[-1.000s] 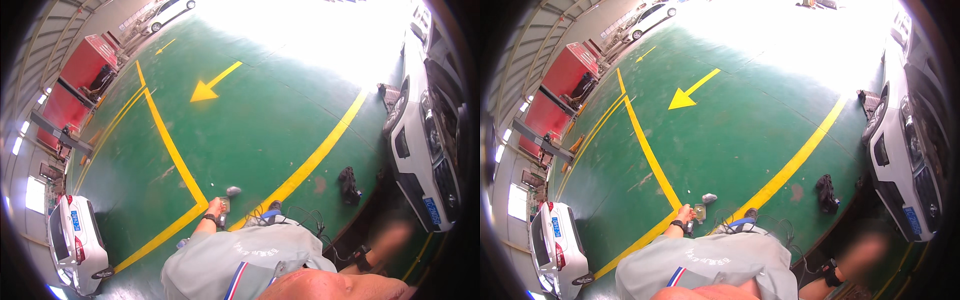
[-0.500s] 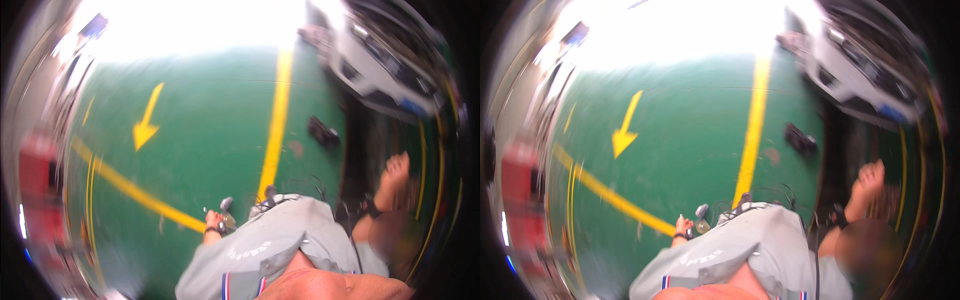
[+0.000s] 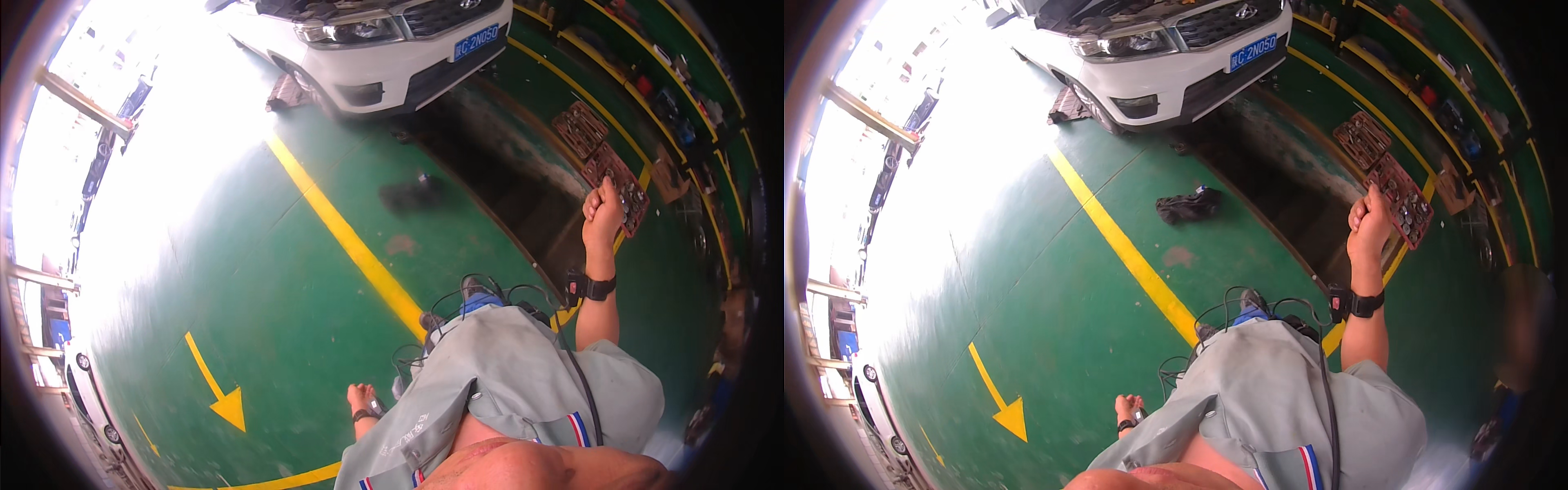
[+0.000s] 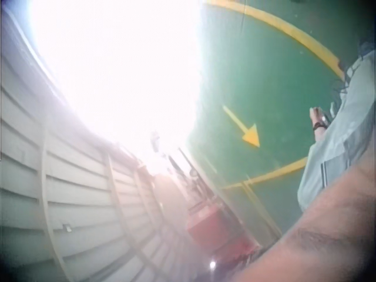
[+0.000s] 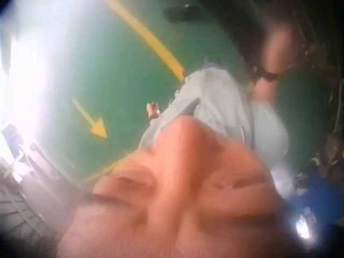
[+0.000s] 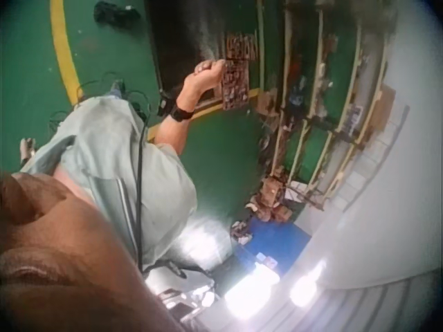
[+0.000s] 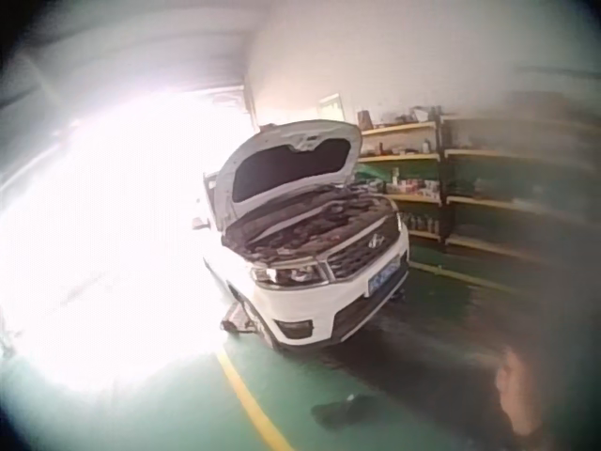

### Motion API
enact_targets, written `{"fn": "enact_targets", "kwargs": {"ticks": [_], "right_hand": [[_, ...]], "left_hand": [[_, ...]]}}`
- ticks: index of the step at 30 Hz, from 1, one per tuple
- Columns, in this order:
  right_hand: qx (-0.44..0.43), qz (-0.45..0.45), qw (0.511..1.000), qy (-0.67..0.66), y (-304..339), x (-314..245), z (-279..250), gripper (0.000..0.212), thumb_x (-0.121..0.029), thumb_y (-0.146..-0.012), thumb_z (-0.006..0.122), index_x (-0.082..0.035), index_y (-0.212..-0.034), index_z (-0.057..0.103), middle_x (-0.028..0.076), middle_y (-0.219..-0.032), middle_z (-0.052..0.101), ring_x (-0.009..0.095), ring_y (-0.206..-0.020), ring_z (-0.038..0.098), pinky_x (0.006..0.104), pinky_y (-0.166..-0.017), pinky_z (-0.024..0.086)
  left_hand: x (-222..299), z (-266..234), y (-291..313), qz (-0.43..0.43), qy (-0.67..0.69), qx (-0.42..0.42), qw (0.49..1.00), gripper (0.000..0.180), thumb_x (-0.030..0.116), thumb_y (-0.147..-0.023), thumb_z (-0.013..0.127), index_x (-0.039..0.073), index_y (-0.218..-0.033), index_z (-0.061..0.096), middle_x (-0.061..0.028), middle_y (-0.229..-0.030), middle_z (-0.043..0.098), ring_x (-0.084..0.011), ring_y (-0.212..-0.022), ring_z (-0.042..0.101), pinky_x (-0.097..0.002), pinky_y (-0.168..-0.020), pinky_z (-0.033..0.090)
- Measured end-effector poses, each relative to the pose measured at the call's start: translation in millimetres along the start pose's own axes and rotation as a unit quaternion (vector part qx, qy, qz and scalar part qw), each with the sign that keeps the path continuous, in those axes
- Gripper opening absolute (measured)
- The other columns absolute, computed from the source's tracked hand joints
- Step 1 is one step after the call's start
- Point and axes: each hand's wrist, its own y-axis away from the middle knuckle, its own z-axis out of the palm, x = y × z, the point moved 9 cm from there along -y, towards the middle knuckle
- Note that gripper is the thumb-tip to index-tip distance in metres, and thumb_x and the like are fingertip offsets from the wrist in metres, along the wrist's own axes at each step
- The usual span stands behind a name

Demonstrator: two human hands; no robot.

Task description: The person opens the hood of a white car and uses a funnel to pour liquid from a bottle into the engine compartment. They then remove the funnel, place it on the floor, and close the hood.

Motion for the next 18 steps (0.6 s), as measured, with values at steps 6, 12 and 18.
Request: {"fn": "enact_targets", "kwargs": {"ticks": [6,12,18], "right_hand": [[0.016,0.006,0.999,-0.032,-26.3,-1.7,-26.4,0.042,-0.029,-0.101,0.06,-0.017,-0.069,0.036,-0.003,-0.058,0.04,0.008,-0.046,0.036,0.0228,-0.041,0.026],[0.019,0.024,0.999,-0.034,-63.1,8.8,-23.5,0.041,-0.029,-0.101,0.059,-0.017,-0.07,0.036,-0.002,-0.06,0.041,0.008,-0.048,0.037,0.0227,-0.042,0.025],[0.034,0.067,0.996,-0.043,-102.9,32.0,-50.5,0.041,-0.027,-0.101,0.059,-0.016,-0.07,0.035,-0.001,-0.062,0.041,0.008,-0.048,0.036,0.0225,-0.044,0.027]], "left_hand": [[40.6,63.1,36.3,0.053,-0.02,-0.043,0.998,0.034,0.034,-0.098,0.048,0.002,-0.093,0.057,-0.0135,-0.086,0.058,-0.0284,-0.076,0.063,-0.0382,-0.061,0.055],[32.2,71.1,54.6,0.049,-0.015,-0.023,0.998,0.037,0.037,-0.099,0.048,0.001,-0.101,0.056,-0.0142,-0.088,0.057,-0.0292,-0.078,0.063,-0.0395,-0.065,0.056],[-16.5,37.8,72.9,0.015,0.011,0.032,0.999,0.038,0.036,-0.098,0.048,-0.002,-0.1,0.054,-0.0156,-0.092,0.057,-0.0301,-0.081,0.063,-0.0392,-0.066,0.056]]}}
